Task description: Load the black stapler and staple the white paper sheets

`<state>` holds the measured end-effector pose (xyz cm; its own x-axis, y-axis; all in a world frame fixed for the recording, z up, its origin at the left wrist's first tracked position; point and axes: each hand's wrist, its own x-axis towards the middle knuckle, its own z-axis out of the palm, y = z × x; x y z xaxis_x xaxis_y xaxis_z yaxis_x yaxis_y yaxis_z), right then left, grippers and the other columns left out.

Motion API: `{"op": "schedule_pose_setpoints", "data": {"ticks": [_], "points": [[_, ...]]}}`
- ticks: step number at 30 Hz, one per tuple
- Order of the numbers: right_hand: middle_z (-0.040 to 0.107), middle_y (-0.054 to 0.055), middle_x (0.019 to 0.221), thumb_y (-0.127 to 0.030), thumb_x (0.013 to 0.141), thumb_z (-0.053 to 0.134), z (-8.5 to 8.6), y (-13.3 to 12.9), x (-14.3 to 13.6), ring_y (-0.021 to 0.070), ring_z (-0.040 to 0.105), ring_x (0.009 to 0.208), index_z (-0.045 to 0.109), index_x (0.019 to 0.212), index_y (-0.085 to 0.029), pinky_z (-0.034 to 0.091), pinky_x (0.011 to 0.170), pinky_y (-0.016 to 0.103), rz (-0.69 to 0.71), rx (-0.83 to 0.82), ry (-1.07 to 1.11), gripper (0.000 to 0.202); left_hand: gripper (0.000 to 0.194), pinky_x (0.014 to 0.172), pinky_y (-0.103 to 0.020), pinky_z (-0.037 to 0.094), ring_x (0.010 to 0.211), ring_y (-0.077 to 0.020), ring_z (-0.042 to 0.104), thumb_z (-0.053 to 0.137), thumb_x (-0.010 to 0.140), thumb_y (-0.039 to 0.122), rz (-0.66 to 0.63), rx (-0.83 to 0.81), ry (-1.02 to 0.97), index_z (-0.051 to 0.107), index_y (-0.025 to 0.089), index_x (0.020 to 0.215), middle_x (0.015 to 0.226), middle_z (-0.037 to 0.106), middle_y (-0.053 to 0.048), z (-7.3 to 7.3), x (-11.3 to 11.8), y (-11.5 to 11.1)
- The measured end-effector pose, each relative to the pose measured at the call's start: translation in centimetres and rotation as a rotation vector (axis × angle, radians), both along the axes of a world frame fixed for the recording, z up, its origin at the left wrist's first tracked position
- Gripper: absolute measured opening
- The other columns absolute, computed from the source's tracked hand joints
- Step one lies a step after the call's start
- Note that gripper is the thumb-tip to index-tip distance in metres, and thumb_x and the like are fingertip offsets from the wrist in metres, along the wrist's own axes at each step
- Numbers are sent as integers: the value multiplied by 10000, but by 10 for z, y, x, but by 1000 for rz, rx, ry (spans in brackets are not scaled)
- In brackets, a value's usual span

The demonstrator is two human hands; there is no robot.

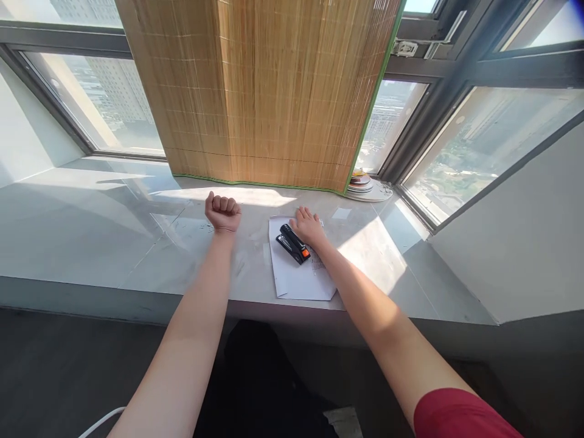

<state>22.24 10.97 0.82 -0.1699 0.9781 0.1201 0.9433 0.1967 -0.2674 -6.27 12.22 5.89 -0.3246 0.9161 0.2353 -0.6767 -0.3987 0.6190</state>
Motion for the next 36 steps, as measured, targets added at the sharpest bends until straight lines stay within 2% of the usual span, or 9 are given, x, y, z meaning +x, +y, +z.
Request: {"op": "schedule_pose_setpoints", "data": {"ticks": [4,8,13,18,22,24,29,33,36], "points": [[226,195,1836,-437,1179,309,1,12,-75,368,203,1725,368,1718,-89,160,1363,688,111,-31,46,644,747,460,-272,260,485,-128,168,489,1140,563,169,42,11,81,197,631,548,115,31,2,-27,-4],[285,202,1816,-384,1206,340,4,12,-137,343,221,1717,361,1704,-60,152,1354,672,246,6,105,594,855,457,-284,216,509,-140,90,495,1054,789,383,117,30,53,180,648,541,50,34,0,-46,-7],[236,189,1832,-365,1208,300,5,10,-168,312,197,1722,314,1714,-26,114,1368,646,276,5,128,609,868,441,-285,178,525,-150,25,435,1050,831,319,178,4,46,171,643,535,-3,27,-1,-49,-6],[41,179,1855,-464,1173,280,4,14,-156,296,83,1750,136,1776,-13,88,1407,559,214,-53,101,767,807,415,-287,132,507,-139,-11,396,1135,695,108,273,-128,66,184,606,525,-29,36,-4,-51,0],[40,185,1851,-475,1148,264,5,13,-120,308,82,1753,146,1770,19,80,1409,555,125,-78,61,803,715,414,-271,173,462,-120,31,280,1206,480,-52,191,-120,87,191,581,525,3,42,-4,-46,1],[63,185,1852,-479,1141,256,6,12,-96,303,95,1752,157,1771,16,87,1409,546,68,-86,30,807,705,426,-253,221,444,-108,124,325,1199,450,-131,121,-17,139,200,566,524,72,47,-3,-33,2],[171,226,1838,-454,1134,247,3,15,-54,321,166,1739,216,1752,38,116,1403,556,-4,-77,6,791,622,478,-258,280,470,-97,302,606,1084,521,-241,-15,565,442,216,568,542,308,47,-14,19,13],[244,236,1828,-442,1142,280,6,23,-49,335,203,1728,281,1739,5,157,1393,560,-9,-76,67,745,553,573,-304,334,514,-136,406,586,1049,486,-68,-33,1122,565,214,568,520,442,17,-33,40,22],[403,204,1774,-364,1140,321,17,15,-45,335,296,1690,436,1671,-86,257,1356,562,-28,36,221,610,465,652,-331,356,594,-169,470,556,1011,373,-47,48,1436,523,225,572,564,517,2,-44,41,25]]}}
